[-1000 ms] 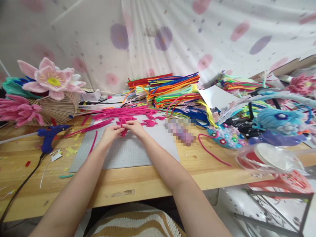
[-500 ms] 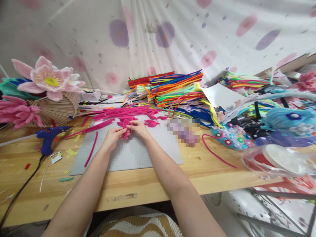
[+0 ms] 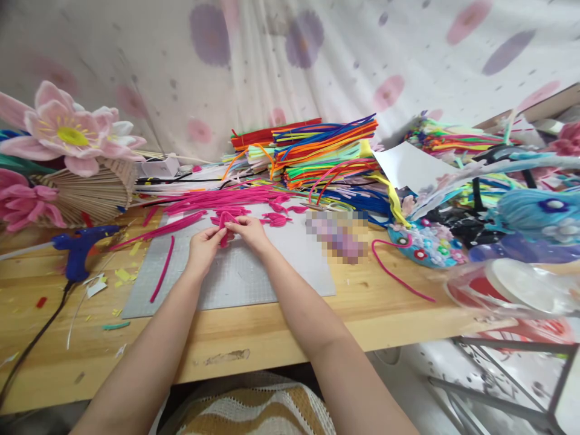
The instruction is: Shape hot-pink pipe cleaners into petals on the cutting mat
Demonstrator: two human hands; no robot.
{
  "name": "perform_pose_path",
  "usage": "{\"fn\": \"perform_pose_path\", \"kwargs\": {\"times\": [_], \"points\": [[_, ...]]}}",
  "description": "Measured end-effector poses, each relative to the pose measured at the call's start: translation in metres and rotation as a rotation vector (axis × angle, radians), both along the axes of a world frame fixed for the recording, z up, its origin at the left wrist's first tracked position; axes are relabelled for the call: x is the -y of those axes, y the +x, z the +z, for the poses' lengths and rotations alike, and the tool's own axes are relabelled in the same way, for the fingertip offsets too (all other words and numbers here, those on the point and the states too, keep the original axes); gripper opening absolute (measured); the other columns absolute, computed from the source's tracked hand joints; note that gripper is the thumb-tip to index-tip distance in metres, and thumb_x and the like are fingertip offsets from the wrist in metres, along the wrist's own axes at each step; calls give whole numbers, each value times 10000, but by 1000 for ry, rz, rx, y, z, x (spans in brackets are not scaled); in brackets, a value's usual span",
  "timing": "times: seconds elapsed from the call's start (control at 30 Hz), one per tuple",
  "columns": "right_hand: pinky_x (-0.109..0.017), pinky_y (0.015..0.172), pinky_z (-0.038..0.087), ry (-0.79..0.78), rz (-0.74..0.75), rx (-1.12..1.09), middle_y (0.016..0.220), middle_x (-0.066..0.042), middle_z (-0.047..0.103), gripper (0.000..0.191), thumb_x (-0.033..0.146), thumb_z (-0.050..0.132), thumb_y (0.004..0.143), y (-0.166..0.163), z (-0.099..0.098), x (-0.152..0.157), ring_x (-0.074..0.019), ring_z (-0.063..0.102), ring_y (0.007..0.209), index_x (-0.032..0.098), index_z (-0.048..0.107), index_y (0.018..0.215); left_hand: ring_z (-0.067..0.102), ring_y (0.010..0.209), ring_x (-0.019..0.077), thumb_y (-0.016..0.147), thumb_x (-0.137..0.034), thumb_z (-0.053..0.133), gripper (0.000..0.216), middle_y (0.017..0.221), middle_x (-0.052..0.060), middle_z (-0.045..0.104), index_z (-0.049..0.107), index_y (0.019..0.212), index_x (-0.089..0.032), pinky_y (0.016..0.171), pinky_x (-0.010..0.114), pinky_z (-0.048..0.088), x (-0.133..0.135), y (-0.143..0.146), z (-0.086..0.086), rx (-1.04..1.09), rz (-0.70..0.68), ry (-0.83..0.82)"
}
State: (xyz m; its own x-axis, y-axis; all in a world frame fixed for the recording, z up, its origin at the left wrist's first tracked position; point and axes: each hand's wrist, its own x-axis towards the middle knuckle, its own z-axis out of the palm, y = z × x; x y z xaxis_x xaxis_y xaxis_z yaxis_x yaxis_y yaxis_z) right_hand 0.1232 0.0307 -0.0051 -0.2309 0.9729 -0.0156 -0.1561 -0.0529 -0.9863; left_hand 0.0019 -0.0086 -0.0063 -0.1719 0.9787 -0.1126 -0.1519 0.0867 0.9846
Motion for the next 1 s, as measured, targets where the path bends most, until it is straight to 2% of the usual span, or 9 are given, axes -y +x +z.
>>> {"fn": "perform_pose_path", "kwargs": {"times": [0.17,0.3,0.43,0.57,0.67,0.77,0.87,1.0], "points": [[-233,541,352,-35,-6,-17,563,17,541,259,359,698,548,-5,-2,4,-87,454,557,128,632,643,571,568,140,476,-463,751,393,605,22,640,691,665,-124,585,287,490,-1,6,-3,-45,-110,-64],[-237,575,365,-15,-7,-59,654,0,587,292,367,684,578,-9,-1,5,-100,478,612,139,661,759,570,565,131,440,-464,766,438,641,20,650,696,713,-128,576,276,487,0,13,2,58,-66,-89],[-220,548,345,47,-71,-51,585,30,518,272,419,622,654,-4,-2,-1,-73,418,541,155,621,718,561,545,124,419,-443,779,416,581,17,629,685,657,-116,581,271,487,-2,9,3,57,-23,-85],[-220,550,348,118,-117,7,546,43,472,251,404,586,687,4,-6,-4,-70,401,521,162,551,630,563,536,127,449,-439,767,398,549,17,617,684,654,-108,601,287,495,-2,1,0,19,-53,-71],[-245,630,386,238,-64,133,592,15,525,208,346,589,697,4,-9,-2,-98,472,604,157,582,610,572,550,133,469,-436,759,399,580,17,631,686,687,-109,596,290,498,-2,-1,0,22,-13,-51],[-275,723,405,356,-92,250,699,-24,582,168,306,595,710,0,-12,0,-127,516,717,160,655,651,565,527,122,460,-411,770,385,573,5,628,675,679,-109,585,286,499,-1,1,4,78,34,-74],[-284,781,415,375,-118,278,829,-40,587,155,294,595,724,-4,-14,2,-135,527,814,187,705,752,570,526,107,479,-367,774,348,596,11,640,662,686,-111,605,275,502,0,3,8,199,15,-121],[-282,841,414,358,-43,225,970,-46,564,194,251,597,718,-2,-14,3,-137,517,938,207,711,868,575,548,98,538,-322,753,287,616,18,642,645,707,-117,612,259,493,0,3,12,301,-22,-145]]}}
